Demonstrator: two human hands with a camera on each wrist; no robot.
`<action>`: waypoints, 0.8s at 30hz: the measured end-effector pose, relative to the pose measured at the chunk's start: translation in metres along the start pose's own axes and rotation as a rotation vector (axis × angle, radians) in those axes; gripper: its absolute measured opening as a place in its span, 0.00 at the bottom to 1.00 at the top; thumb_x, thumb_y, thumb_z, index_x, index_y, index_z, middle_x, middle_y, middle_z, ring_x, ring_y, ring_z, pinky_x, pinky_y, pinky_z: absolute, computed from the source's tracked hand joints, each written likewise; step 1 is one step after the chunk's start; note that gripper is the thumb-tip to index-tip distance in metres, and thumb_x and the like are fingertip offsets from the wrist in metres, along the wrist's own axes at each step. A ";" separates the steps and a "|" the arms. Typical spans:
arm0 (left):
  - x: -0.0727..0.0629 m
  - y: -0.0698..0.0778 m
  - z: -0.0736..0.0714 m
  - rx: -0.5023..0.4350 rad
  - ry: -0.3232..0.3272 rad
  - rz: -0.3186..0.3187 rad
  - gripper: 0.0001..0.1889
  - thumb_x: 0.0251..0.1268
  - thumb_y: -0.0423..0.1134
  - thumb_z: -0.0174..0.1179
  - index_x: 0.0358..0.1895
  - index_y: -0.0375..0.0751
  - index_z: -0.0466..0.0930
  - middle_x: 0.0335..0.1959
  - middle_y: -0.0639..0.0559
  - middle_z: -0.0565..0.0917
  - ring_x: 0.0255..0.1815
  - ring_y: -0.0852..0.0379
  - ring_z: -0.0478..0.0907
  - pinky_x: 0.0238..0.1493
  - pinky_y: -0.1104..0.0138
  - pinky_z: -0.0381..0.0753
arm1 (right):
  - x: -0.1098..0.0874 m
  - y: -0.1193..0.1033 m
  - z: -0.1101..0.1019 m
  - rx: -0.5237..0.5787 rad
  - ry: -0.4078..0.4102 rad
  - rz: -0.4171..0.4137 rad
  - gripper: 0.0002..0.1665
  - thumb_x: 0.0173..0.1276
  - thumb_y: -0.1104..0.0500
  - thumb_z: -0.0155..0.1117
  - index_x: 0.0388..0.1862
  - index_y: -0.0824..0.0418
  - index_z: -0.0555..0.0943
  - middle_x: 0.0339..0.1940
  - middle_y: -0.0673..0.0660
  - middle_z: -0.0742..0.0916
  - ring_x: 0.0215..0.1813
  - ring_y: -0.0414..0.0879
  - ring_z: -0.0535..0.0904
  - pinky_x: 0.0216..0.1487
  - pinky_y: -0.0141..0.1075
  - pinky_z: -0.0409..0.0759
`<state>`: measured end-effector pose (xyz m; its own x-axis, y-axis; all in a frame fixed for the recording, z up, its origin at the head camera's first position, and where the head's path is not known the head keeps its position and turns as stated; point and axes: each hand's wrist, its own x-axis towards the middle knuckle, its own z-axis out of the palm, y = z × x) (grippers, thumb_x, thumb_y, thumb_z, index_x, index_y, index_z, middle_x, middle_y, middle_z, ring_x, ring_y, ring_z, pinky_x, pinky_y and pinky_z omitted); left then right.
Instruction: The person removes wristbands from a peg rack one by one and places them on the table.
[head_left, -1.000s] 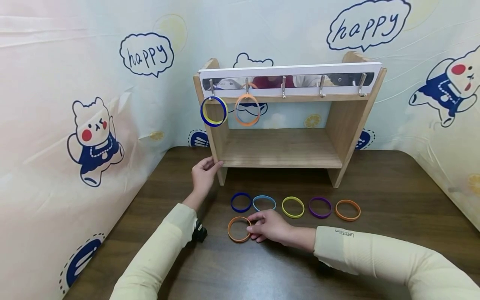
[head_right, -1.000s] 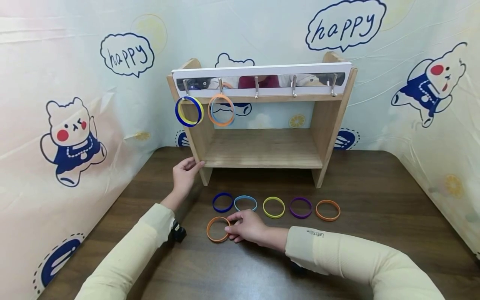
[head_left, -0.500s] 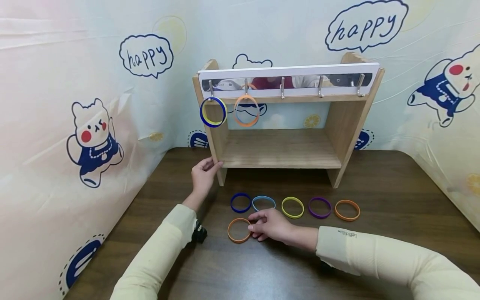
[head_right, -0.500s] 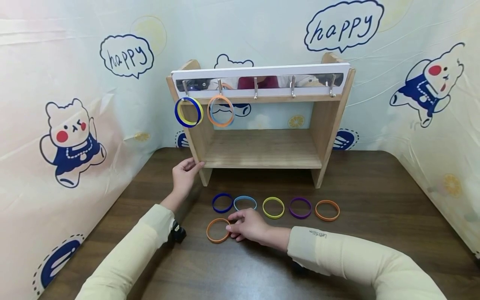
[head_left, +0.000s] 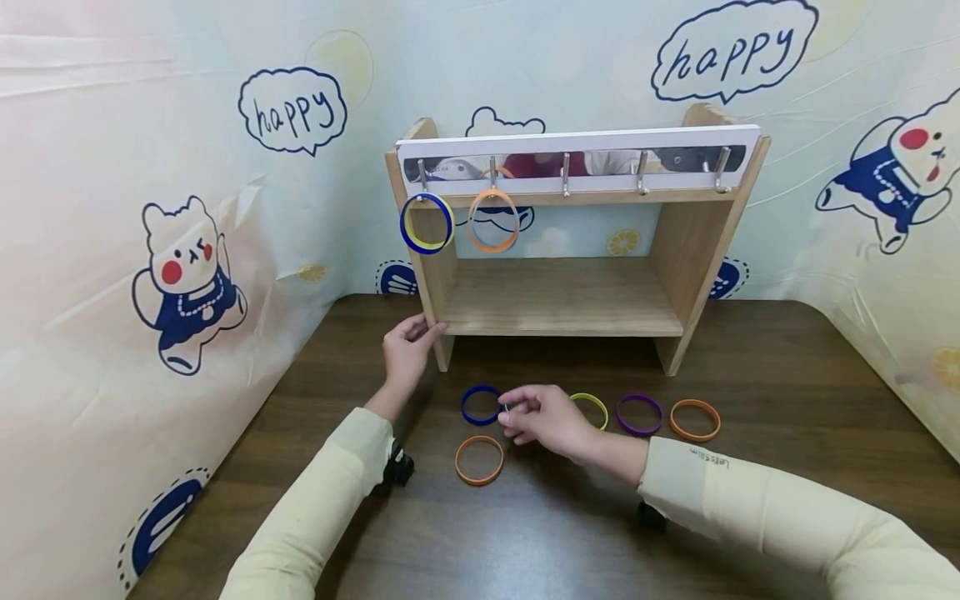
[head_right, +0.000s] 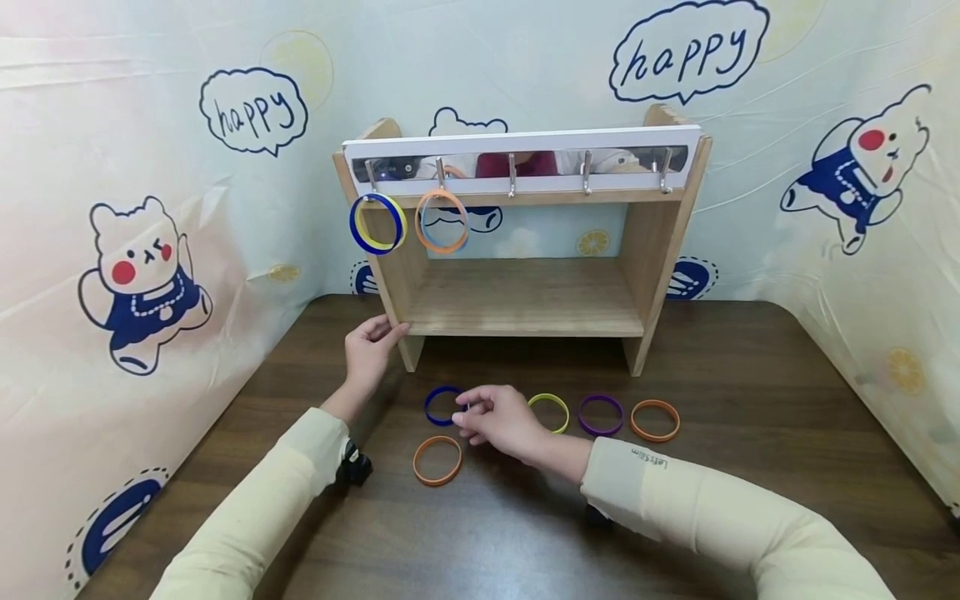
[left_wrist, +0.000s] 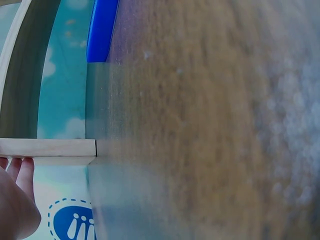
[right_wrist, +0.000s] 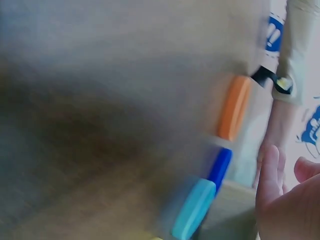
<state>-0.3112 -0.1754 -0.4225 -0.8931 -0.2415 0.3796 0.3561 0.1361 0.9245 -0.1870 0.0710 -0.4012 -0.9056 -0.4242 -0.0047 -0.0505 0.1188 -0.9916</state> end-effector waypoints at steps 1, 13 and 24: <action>0.000 0.000 0.000 -0.001 0.000 0.002 0.19 0.54 0.40 0.74 0.47 0.34 0.85 0.42 0.40 0.86 0.44 0.54 0.84 0.42 0.67 0.83 | 0.001 -0.003 -0.001 0.002 0.008 -0.015 0.19 0.67 0.67 0.65 0.54 0.75 0.77 0.36 0.66 0.86 0.39 0.60 0.85 0.38 0.44 0.85; 0.000 0.003 -0.001 0.011 0.002 -0.010 0.21 0.53 0.41 0.74 0.48 0.34 0.85 0.43 0.40 0.86 0.44 0.54 0.84 0.42 0.66 0.83 | 0.013 -0.042 -0.017 0.013 0.102 -0.113 0.16 0.68 0.65 0.65 0.53 0.68 0.79 0.40 0.62 0.86 0.43 0.57 0.84 0.44 0.48 0.84; 0.000 0.002 -0.001 0.027 -0.009 -0.017 0.22 0.53 0.44 0.74 0.49 0.35 0.84 0.44 0.41 0.86 0.47 0.52 0.83 0.46 0.61 0.83 | 0.027 -0.078 -0.030 0.108 0.203 -0.229 0.16 0.70 0.68 0.61 0.56 0.70 0.76 0.44 0.68 0.83 0.44 0.54 0.84 0.49 0.48 0.82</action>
<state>-0.3099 -0.1761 -0.4206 -0.9014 -0.2354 0.3635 0.3336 0.1578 0.9294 -0.2204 0.0775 -0.3201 -0.9418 -0.2399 0.2354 -0.2277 -0.0597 -0.9719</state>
